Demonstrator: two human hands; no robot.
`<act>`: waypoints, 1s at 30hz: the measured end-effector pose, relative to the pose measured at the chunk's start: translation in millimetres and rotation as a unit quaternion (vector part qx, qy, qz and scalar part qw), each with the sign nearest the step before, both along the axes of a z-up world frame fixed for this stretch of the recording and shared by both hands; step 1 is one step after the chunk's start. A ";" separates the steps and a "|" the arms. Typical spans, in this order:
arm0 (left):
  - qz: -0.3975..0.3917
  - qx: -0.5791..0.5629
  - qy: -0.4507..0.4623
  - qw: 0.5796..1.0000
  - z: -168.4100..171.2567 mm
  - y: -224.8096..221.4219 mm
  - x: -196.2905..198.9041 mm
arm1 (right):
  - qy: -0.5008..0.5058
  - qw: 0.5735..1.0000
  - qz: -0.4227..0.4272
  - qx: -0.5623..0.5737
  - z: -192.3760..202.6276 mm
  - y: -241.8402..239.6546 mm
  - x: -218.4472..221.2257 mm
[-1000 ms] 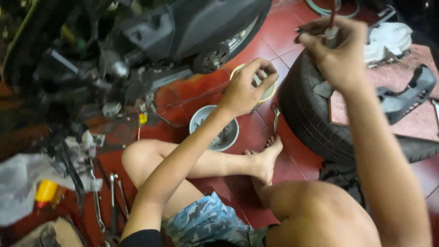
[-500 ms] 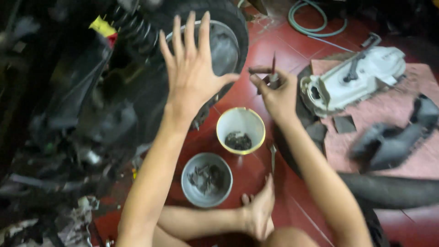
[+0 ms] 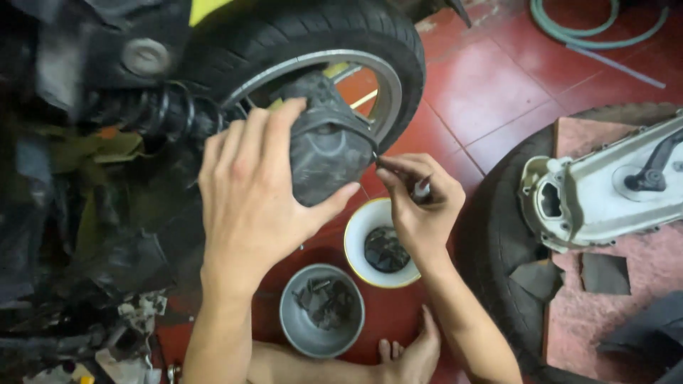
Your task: Securing bolts on a motorcycle housing using a screwdriver while sitting on the floor.
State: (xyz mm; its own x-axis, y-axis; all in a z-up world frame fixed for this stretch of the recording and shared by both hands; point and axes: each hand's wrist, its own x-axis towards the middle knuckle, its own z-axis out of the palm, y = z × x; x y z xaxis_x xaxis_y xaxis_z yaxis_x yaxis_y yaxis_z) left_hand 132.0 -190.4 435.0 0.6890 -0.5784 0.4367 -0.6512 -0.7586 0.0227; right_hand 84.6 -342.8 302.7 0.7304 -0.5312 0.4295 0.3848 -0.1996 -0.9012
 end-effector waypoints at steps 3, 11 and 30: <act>-0.001 -0.002 -0.011 1.000 -2.1 0.5 -3.9 | -0.003 1.000 0.005 -0.006 5.0 0.9 -3.7; 0.008 -0.004 -0.026 1.000 -4.5 2.4 -4.0 | 0.017 0.999 -0.025 0.024 9.3 13.6 -6.4; -0.001 -0.004 -0.039 0.999 -9.4 6.3 -1.6 | -0.049 0.986 -0.043 0.152 -12.0 34.9 8.9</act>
State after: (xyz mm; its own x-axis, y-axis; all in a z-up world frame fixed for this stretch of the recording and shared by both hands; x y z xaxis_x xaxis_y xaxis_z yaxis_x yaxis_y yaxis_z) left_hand 130.5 -184.1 425.6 0.6515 -0.5753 0.4945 -0.6524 -0.7576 -0.0218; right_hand 93.5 -307.9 290.7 0.6398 -0.7047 0.3069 0.4669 0.0392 -0.8834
